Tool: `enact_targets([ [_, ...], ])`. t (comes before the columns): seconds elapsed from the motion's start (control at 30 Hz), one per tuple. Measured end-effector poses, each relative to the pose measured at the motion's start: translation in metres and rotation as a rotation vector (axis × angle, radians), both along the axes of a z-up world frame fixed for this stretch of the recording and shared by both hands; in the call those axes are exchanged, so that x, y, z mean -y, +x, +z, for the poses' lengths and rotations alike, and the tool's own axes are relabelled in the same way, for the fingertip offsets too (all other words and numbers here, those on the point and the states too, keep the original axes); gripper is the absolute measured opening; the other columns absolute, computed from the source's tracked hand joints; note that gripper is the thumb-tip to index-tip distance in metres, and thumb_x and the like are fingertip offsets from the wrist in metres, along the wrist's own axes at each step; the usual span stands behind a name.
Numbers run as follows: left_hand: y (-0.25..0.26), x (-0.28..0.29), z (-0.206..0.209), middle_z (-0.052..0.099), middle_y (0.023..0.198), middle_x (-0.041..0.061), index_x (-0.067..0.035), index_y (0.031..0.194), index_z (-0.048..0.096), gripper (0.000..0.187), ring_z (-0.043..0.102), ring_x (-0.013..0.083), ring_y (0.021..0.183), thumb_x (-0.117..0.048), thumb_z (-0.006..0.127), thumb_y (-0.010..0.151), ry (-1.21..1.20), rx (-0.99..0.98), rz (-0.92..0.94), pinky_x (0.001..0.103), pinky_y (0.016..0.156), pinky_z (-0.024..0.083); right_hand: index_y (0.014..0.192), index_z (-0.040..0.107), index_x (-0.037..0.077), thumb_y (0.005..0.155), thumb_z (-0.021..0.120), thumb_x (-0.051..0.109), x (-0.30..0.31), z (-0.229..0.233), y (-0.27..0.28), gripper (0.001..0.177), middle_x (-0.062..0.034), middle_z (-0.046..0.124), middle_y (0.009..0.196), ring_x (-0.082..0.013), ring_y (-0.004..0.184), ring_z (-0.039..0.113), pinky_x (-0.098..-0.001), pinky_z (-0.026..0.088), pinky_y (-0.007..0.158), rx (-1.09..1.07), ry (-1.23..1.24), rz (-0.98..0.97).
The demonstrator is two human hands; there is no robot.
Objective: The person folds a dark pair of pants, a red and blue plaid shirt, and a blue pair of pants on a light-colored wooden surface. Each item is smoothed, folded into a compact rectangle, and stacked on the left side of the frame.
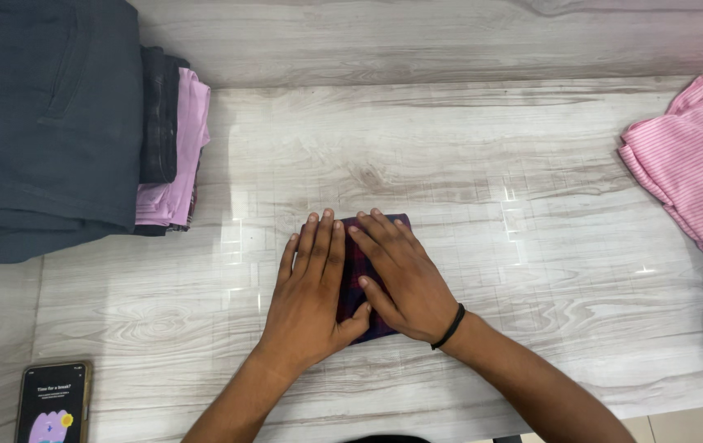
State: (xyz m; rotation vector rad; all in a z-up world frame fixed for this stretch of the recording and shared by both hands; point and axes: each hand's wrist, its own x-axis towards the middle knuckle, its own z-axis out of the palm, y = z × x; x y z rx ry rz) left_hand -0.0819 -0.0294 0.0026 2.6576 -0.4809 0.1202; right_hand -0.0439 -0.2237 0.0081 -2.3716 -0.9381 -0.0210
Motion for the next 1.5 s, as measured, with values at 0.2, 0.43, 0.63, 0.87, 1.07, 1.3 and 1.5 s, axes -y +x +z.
enact_targets([
  [0.2,0.001,0.002,-0.016,0.017,0.163,0.027,0.004,0.155,0.02,0.125,0.01,0.038,0.153,-0.066,0.076,0.068,-0.025,-0.134,-0.036,0.056,0.122,0.006,0.159,0.031,0.005,0.098,0.047,0.061,0.001,-0.023,0.005,0.084,-0.025,0.022,0.167,-0.04,0.157,0.014,-0.0598,0.008,0.124,-0.006,-0.217,0.055],
  [0.43,0.001,0.0,-0.028,0.014,0.164,0.025,0.001,0.156,0.015,0.137,0.006,0.0359,0.153,-0.079,0.076,0.064,-0.03,-0.21,-0.047,0.056,0.122,0.002,0.162,0.028,0.009,0.092,0.049,0.072,0.004,-0.04,0.003,0.097,-0.0236,0.019,0.169,-0.0387,0.158,0.013,-0.061,0.005,0.124,0.011,-0.29,0.049],
  [0.63,0.001,-0.001,-0.033,0.011,0.164,0.024,0.0,0.157,0.012,0.142,0.003,0.0353,0.154,-0.08,0.077,0.06,-0.026,-0.278,-0.052,0.055,0.122,0.0,0.162,0.025,0.007,0.084,0.054,0.081,0.005,-0.044,0.005,0.112,-0.0256,0.018,0.168,-0.0405,0.157,0.013,-0.062,0.005,0.123,-0.033,-0.259,0.072],
  [0.87,0.004,-0.001,-0.035,0.01,0.164,0.024,0.0,0.157,0.012,0.142,0.002,0.0353,0.154,-0.081,0.078,0.06,-0.023,-0.311,-0.046,0.055,0.122,-0.001,0.162,0.024,0.006,0.084,0.053,0.081,0.004,-0.043,0.007,0.112,-0.0266,0.019,0.167,-0.0409,0.157,0.014,-0.0627,0.006,0.123,-0.038,-0.274,0.076],
  [1.07,0.005,-0.001,-0.034,0.008,0.166,0.023,0.0,0.157,0.011,0.142,0.0,0.0348,0.154,-0.08,0.078,0.06,-0.015,-0.325,-0.032,0.056,0.121,0.0,0.162,0.025,0.005,0.085,0.053,0.08,0.003,-0.044,0.01,0.111,-0.027,0.019,0.167,-0.0415,0.157,0.015,-0.0631,0.006,0.123,-0.037,-0.252,0.084],
  [1.3,-0.007,0.006,-0.025,0.02,0.164,0.024,0.003,0.155,0.023,0.135,0.013,0.0343,0.153,-0.081,0.074,0.063,-0.026,-0.145,0.076,0.059,0.12,0.01,0.153,0.045,0.009,0.089,0.07,0.055,0.015,-0.036,-0.002,0.083,-0.0216,0.034,0.165,-0.04,0.157,0.028,-0.0618,0.015,0.128,-0.006,0.023,0.016],
  [1.5,-0.03,0.015,-0.004,0.035,0.155,0.026,0.009,0.146,0.037,0.115,0.031,0.0364,0.143,-0.076,0.066,0.074,0.016,-0.07,0.288,0.058,0.106,0.029,0.143,0.053,0.01,0.083,0.078,0.041,0.037,-0.021,-0.038,0.072,-0.02,0.041,0.158,-0.0397,0.151,0.035,-0.0601,0.022,0.124,0.061,0.144,-0.058],
])
